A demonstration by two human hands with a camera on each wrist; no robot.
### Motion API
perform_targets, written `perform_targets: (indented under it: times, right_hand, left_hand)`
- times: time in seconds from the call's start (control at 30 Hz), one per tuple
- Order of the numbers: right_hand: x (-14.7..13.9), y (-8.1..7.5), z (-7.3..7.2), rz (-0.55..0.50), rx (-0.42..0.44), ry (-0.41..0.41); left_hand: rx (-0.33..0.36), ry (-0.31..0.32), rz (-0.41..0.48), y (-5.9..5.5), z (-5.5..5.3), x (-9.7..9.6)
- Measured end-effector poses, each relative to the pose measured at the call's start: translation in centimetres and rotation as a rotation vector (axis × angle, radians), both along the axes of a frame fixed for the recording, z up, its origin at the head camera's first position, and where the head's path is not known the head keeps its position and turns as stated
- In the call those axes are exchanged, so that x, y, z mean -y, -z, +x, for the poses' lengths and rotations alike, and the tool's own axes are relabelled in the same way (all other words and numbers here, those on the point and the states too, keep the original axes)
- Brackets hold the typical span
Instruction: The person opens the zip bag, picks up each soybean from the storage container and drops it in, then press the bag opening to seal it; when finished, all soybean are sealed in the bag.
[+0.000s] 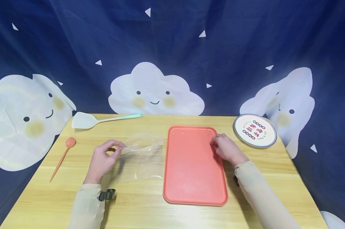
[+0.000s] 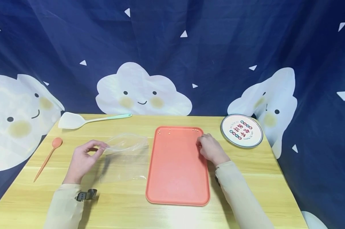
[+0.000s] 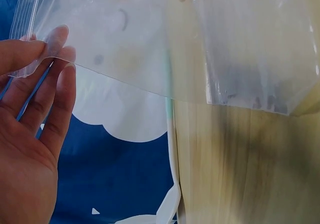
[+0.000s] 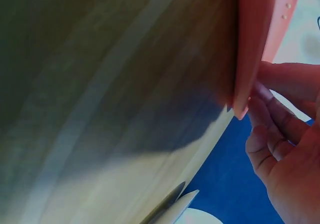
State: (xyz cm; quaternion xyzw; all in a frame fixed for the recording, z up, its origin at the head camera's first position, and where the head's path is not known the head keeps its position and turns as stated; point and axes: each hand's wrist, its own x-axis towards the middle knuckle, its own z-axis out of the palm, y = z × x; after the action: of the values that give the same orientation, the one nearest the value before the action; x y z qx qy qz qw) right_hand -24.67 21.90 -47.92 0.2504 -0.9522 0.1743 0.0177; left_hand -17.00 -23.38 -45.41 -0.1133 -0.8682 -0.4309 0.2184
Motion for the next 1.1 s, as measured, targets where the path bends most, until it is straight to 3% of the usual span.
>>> perform_targets:
  times: [0.53,0.77,1.1]
  right_hand:
    - [-0.5,0.1,0.0,-0.033,0.010,-0.023]
    - [0.3,-0.9,0.0,-0.189,0.105,-0.016]
    - [2.8,-3.4,1.1,-0.335,0.064,-0.061]
  left_hand:
    - [0.027,-0.007,-0.005,-0.1,-0.1,-0.1]
    - [0.040,-0.012,0.030,-0.2,0.0,-0.1]
    - [0.029,-0.006,0.029,-0.2,-0.1,-0.2]
